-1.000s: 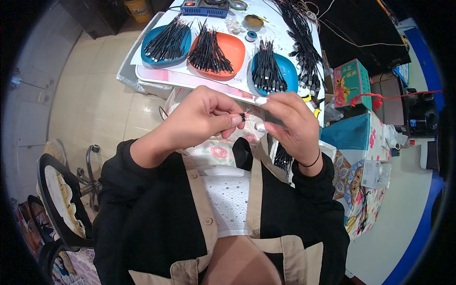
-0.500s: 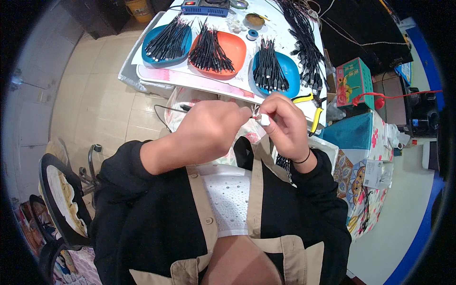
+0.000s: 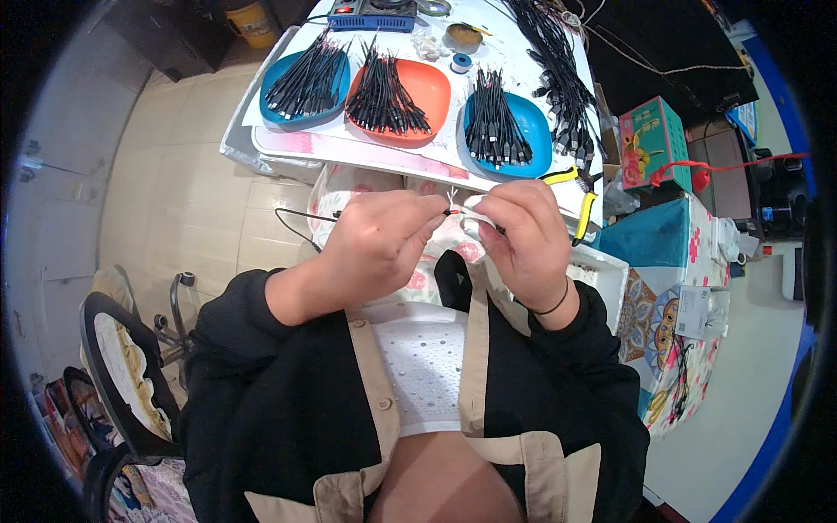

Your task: The person repeatedly picks up black cables from bowls on a table, attaches small white connectors to their ends, and places the finished cables into a separate bowl. The process is continuous and repetitive throughout the clip.

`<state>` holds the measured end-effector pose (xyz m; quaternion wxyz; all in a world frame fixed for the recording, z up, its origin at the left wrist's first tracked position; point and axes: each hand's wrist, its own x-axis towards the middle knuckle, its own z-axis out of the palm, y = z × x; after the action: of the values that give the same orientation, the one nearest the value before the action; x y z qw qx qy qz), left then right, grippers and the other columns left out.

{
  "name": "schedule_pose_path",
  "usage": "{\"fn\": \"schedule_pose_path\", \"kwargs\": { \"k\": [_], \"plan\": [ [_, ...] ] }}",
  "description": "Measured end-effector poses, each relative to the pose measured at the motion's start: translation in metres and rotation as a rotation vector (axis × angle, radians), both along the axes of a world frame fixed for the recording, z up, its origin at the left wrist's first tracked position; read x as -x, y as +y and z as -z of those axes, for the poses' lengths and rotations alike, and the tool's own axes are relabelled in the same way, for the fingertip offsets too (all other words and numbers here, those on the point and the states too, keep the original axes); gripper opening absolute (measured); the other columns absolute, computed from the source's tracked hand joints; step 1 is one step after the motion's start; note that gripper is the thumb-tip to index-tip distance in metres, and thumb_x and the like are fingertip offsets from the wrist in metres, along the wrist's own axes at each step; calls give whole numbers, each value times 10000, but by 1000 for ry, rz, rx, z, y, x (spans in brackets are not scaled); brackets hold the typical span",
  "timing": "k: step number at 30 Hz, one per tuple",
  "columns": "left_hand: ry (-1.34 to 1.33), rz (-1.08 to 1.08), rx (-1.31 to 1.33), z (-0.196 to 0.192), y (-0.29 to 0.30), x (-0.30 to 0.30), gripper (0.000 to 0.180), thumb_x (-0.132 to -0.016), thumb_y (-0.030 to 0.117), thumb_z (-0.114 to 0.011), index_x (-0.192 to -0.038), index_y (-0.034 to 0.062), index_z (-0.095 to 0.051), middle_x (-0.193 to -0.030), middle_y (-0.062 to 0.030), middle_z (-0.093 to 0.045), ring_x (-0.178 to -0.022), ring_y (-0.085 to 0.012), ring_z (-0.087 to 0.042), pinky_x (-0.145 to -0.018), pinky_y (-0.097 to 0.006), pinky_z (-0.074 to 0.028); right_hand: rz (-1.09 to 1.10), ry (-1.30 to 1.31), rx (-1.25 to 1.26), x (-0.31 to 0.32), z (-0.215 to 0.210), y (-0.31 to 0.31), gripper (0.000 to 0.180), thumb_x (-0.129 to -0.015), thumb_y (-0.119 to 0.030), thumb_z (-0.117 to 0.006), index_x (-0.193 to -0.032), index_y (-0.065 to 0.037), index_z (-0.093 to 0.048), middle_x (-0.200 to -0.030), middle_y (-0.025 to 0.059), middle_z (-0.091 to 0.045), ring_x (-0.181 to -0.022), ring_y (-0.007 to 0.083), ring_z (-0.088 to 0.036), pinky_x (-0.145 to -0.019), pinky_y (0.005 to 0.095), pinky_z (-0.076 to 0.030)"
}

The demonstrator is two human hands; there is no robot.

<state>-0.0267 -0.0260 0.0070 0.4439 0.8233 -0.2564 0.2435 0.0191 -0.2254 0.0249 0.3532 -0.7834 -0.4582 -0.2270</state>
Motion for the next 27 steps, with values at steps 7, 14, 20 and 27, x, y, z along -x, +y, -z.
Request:
{"fn": "schedule_pose_path", "kwargs": {
  "k": [7, 14, 20, 27],
  "plan": [
    [-140, -23, -317, -1, 1, 14, 188, -777, -11, -640, -958, -59, -627, -775, -166, -643, -679, -299, -647, -578, -341, -510, -260, 1169, -317, 9, 15, -1, 158, -821, -47, -636, -963, -8, -579, -880, 58, -592, -785, 193, -562, -699, 308, -434],
    [649, 438, 407, -9, 19, 8, 113, -866, 25, -615, -931, -57, -657, -765, -113, -649, -641, -150, -600, -589, -268, -481, -250, 605, -17, 1, -7, -17, 212, -846, -82, -635, -1049, -27, -603, -950, 97, -617, -862, 206, -600, -773, 317, -482],
    [900, 675, 726, -6, 20, -2, 116, -896, 41, -614, -947, -53, -659, -788, -56, -636, -661, -86, -571, -611, -222, -472, -333, 185, -4, -7, -14, 0, 251, -765, -68, -681, -1007, -36, -622, -954, 110, -642, -843, 267, -634, -751, 370, -513],
    [915, 560, 822, 3, 15, 2, 148, -893, 41, -621, -1009, -51, -609, -770, -55, -616, -644, -78, -563, -561, -197, -428, -328, 17, 79, -14, -10, -7, 216, -703, -16, -650, -917, -17, -620, -843, 111, -604, -774, 279, -604, -678, 373, -491]
  ]
}}
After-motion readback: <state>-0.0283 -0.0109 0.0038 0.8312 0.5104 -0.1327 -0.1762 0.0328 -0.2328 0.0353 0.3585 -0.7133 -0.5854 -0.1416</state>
